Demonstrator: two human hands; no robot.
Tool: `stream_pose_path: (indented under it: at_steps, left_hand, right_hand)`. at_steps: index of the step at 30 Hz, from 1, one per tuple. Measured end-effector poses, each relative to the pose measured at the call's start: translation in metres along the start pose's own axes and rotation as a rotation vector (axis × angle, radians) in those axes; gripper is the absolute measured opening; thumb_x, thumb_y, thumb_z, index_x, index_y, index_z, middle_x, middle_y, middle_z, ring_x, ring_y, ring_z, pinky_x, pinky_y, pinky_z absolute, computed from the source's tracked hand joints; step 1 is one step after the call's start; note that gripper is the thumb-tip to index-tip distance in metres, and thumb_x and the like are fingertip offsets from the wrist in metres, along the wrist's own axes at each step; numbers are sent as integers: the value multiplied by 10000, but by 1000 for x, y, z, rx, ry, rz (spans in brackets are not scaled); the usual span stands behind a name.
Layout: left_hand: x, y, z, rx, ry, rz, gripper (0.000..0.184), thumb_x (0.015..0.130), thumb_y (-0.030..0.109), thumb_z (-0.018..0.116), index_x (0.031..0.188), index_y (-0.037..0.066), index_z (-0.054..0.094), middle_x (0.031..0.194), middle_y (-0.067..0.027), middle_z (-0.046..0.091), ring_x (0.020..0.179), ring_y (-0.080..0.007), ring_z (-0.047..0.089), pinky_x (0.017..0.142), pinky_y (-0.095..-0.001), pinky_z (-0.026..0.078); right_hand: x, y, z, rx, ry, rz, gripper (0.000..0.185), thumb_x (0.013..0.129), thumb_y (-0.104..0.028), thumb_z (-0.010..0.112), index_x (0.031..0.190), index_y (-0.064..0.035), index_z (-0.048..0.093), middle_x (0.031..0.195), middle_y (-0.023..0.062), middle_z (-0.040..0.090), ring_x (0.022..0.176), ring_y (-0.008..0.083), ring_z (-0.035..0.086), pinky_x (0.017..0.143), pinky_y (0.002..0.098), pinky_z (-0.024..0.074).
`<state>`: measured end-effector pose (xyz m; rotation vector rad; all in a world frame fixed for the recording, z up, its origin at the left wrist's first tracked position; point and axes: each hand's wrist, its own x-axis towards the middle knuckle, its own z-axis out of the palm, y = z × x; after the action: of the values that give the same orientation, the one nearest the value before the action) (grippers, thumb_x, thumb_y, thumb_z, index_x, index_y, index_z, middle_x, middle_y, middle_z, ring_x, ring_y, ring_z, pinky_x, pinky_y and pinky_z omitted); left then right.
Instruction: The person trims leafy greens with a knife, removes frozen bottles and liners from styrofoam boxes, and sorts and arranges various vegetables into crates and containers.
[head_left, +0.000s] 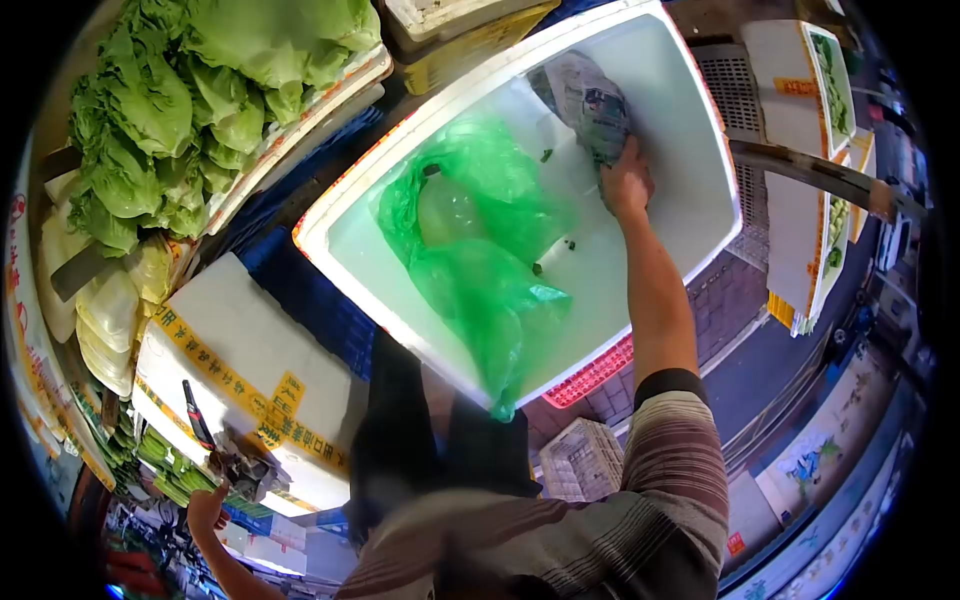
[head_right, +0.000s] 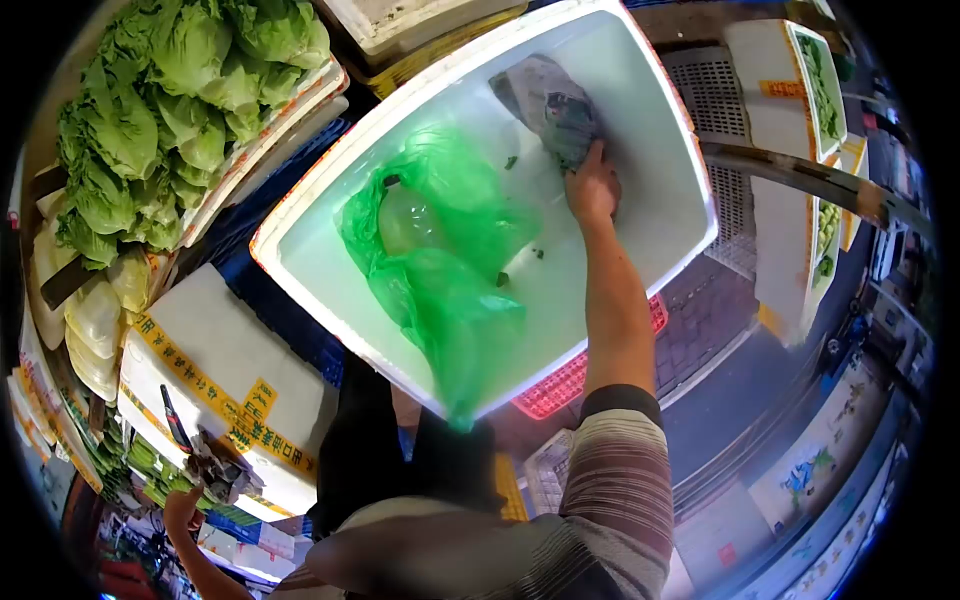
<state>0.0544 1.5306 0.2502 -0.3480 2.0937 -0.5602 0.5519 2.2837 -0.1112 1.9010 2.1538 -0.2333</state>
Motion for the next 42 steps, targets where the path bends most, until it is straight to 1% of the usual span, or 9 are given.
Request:
stream_pose_path:
  at_steps: [3,5,7,13,19,25,33,38,42]
  left_hand:
    - [-40,34,-19,6,44,237,488,932,392,650,711,-43,653,560,-164,627,407,-217,582,390,-341,434]
    - [-38,49,-10,172,752,907,392,933,316,643,992,-70,681,663,-143,656,569,-194,631,529,-313,489]
    - [-128,137,-15,-525,270,622,446,929,234,621,1253,-71,590,789,-104,657,739,-177,619,675,-310,505]
    - [-213,331,91,-682,-543,1219,484,933,216,694,1337,-19,563,1091,-129,704,994,-139,647,869,-267,510]
    - [-279,473,196,-645,-386,1707,1045,820,285,832,1555,-11,151,1486,-207,419,1330,-282,465,1090,-400,404]
    - [-343,450,165,-1112,-944,1494,551,840,24,723,1339,-20,495,1215,-131,631,1059,-229,641,915,-348,539]
    - [-349,421,149,-1066,-1017,1373,445,1043,265,487,1379,-27,479,1246,-154,625,1066,-267,647,888,-400,561]
    - [-369,404,143,-1011,-1024,1457,453,1053,291,491,1381,-21,473,1257,-150,620,1065,-260,644,906,-387,546]
    - [-369,405,147,-961,-1003,1509,422,1059,235,460,1392,-23,459,1257,-152,618,1066,-260,650,893,-380,559]
  right_hand:
    - [-4,2,-34,131,-1,-35,819,734,-387,784,1375,-23,430,1112,250,654,1043,413,644,878,494,519]
    - [-10,3,-39,249,-58,-46,700,725,-334,801,1261,31,536,1019,252,682,997,366,681,847,461,538]
    - [-26,3,-43,614,-273,12,520,752,-249,807,1122,68,623,985,230,700,874,299,711,774,419,563]
    - [-158,-14,-97,1532,-496,206,401,847,-154,736,1141,97,632,972,160,701,804,221,690,721,341,570]
    - [-278,-34,-206,1337,-359,64,411,898,-217,698,1242,-7,621,959,106,706,791,165,674,692,316,551]
    - [-333,-47,-295,1230,-125,29,349,1018,-306,548,1205,-32,655,862,145,696,803,213,680,730,326,517]
    - [-342,-28,-320,1478,-46,125,355,966,-308,630,1069,31,620,750,48,602,645,114,554,588,280,474]
    - [-342,-20,-324,1194,172,-202,885,833,-395,741,1496,31,337,1415,299,426,1356,393,408,1138,439,329]
    - [-329,-16,-328,1055,109,-232,720,858,-453,706,1415,-68,463,1320,263,506,1174,429,554,1007,454,452]
